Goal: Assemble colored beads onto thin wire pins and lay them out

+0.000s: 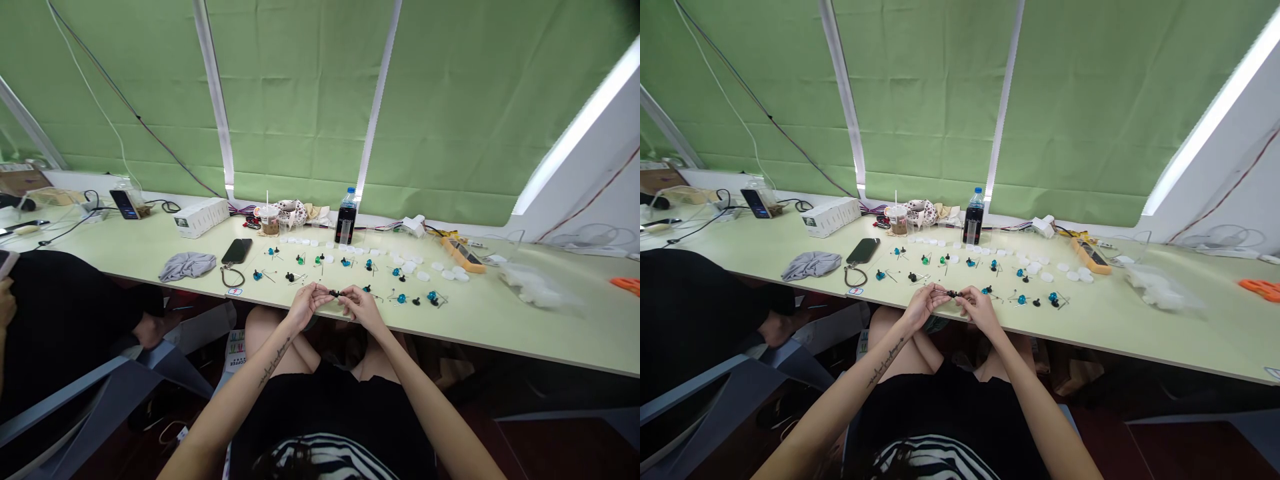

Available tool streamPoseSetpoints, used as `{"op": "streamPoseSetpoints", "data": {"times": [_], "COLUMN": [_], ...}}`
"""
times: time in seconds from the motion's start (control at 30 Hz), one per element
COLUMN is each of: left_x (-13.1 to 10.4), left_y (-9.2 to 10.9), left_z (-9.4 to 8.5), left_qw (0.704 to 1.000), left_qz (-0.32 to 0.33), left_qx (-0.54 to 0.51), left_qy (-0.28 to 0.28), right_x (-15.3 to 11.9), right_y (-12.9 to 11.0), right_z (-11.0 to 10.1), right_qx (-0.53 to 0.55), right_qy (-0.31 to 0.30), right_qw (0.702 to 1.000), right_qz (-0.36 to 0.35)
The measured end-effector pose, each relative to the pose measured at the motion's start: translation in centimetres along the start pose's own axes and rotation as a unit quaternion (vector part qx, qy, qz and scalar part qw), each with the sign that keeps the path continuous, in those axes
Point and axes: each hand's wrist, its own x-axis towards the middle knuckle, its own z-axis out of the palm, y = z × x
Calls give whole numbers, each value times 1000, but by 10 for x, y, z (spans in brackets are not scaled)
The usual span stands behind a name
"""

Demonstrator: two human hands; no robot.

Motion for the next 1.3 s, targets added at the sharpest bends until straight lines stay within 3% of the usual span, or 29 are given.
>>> {"op": "streamPoseSetpoints", "data": {"times": [1.3], "left_x": [1], "left_y": [-2], "left_z": [-2], "left_qw": [1000], "left_qz": [-1], "left_qx": [6], "left_qy": [1], "right_x": [-2], "right_y": [-7], "right_z": [0], "right_qx": [6], "right_qy": [-4], "right_qw": [1000], "right_qz": [-2]}}
